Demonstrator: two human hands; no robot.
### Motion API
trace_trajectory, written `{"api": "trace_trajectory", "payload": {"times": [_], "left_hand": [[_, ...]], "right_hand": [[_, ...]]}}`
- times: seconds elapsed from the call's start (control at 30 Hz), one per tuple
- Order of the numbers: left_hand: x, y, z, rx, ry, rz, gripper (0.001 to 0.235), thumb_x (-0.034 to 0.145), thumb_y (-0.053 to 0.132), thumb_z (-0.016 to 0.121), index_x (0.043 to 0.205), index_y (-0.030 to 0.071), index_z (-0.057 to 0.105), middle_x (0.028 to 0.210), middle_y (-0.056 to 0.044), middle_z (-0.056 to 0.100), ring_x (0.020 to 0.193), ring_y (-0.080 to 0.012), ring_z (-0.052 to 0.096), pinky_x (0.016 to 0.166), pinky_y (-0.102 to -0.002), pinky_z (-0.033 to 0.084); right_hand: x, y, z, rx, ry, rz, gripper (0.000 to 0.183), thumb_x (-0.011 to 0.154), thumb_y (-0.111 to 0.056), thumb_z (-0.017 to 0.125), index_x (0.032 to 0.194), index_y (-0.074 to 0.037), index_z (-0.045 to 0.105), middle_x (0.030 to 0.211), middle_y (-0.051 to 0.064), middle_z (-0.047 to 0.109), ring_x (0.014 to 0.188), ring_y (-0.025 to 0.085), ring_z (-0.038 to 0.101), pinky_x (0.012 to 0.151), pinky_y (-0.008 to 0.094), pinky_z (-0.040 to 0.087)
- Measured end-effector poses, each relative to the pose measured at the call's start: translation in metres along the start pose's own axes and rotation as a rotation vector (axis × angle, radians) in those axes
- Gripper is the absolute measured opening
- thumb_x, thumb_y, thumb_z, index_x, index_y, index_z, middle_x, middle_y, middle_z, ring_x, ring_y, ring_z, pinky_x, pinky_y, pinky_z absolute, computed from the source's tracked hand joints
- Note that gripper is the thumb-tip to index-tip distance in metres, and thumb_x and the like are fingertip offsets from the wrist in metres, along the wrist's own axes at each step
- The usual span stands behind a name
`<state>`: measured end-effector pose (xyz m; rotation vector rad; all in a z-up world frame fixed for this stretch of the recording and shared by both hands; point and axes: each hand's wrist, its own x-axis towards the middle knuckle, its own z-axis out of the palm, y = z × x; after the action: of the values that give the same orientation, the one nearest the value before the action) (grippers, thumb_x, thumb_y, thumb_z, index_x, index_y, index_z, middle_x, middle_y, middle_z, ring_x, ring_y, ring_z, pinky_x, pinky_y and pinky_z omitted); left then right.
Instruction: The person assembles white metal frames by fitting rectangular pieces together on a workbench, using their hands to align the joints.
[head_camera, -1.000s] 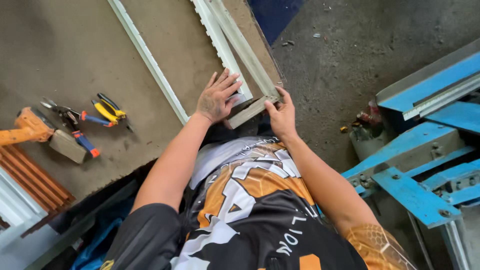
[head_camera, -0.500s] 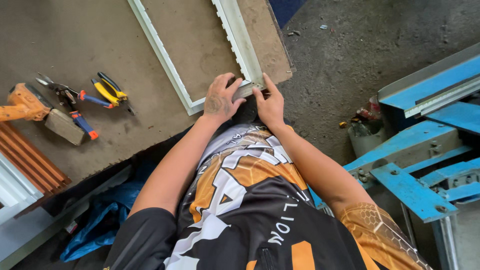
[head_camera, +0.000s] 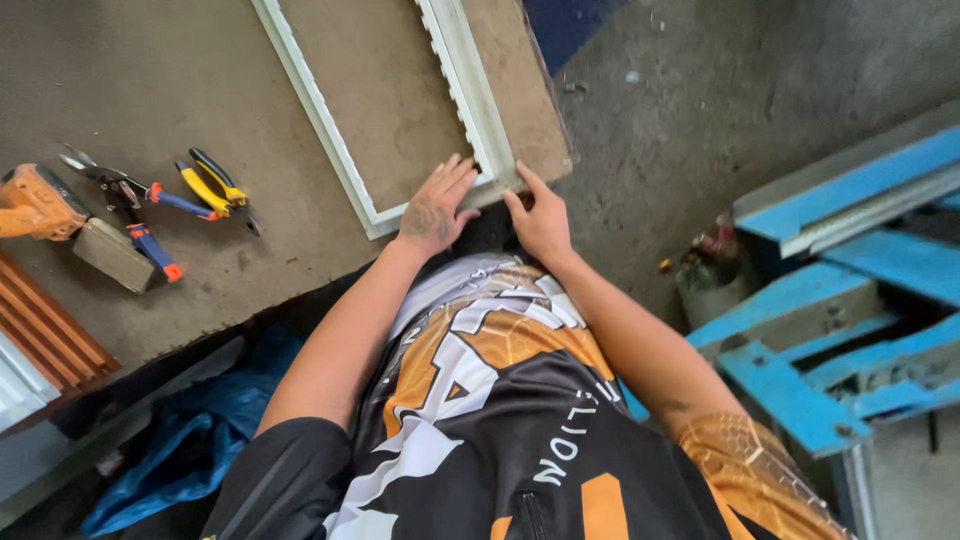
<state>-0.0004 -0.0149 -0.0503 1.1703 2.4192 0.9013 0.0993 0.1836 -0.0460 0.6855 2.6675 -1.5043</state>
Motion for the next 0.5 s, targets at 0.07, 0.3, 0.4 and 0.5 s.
{"api": "trace_trajectory", "payload": {"times": [0.07,0.3,0.4,0.5], "left_hand": [[-0.001,-0.003,0.002,-0.024,0.021,-0.035,0.065,0.079,0.018,0.084,0.136,0.000,0.059,0.151,-0.017,0.053,0.146,-0.0369,0.042,0.123,-0.046,0.034],[0.029,0.026,-0.024,-0.065,0.108,-0.176,0.060,0.074,0.024,0.087,0.126,0.003,0.064,0.137,-0.020,0.062,0.132,-0.0392,0.052,0.112,-0.049,0.038],[0.045,0.063,-0.044,-0.397,0.368,-0.460,0.067,0.081,0.024,0.082,0.137,0.001,0.055,0.121,-0.020,0.067,0.110,-0.0311,0.066,0.096,-0.041,0.053],[0.057,0.076,-0.051,-1.183,0.316,-0.752,0.058,0.093,0.021,0.071,0.144,0.006,0.047,0.114,-0.019,0.071,0.097,-0.0219,0.065,0.081,-0.036,0.054]], "right_hand": [[0.004,0.008,0.001,0.274,-0.070,0.296,0.049,0.091,-0.017,0.074,0.137,-0.006,0.060,0.085,0.012,0.072,0.066,0.017,0.067,0.058,0.032,0.055],[0.041,0.015,-0.016,0.517,-0.315,0.507,0.024,0.092,-0.015,0.071,0.102,0.002,0.059,0.083,0.008,0.066,0.068,0.016,0.064,0.055,0.035,0.055],[0.037,-0.034,-0.047,0.276,-0.326,0.120,0.021,0.091,-0.012,0.072,0.100,0.002,0.060,0.085,0.012,0.070,0.077,0.014,0.068,0.068,0.032,0.058],[0.011,-0.114,-0.059,0.108,-0.296,0.078,0.027,0.091,-0.017,0.074,0.105,0.001,0.059,0.087,0.016,0.071,0.076,0.025,0.067,0.070,0.037,0.056]]}}
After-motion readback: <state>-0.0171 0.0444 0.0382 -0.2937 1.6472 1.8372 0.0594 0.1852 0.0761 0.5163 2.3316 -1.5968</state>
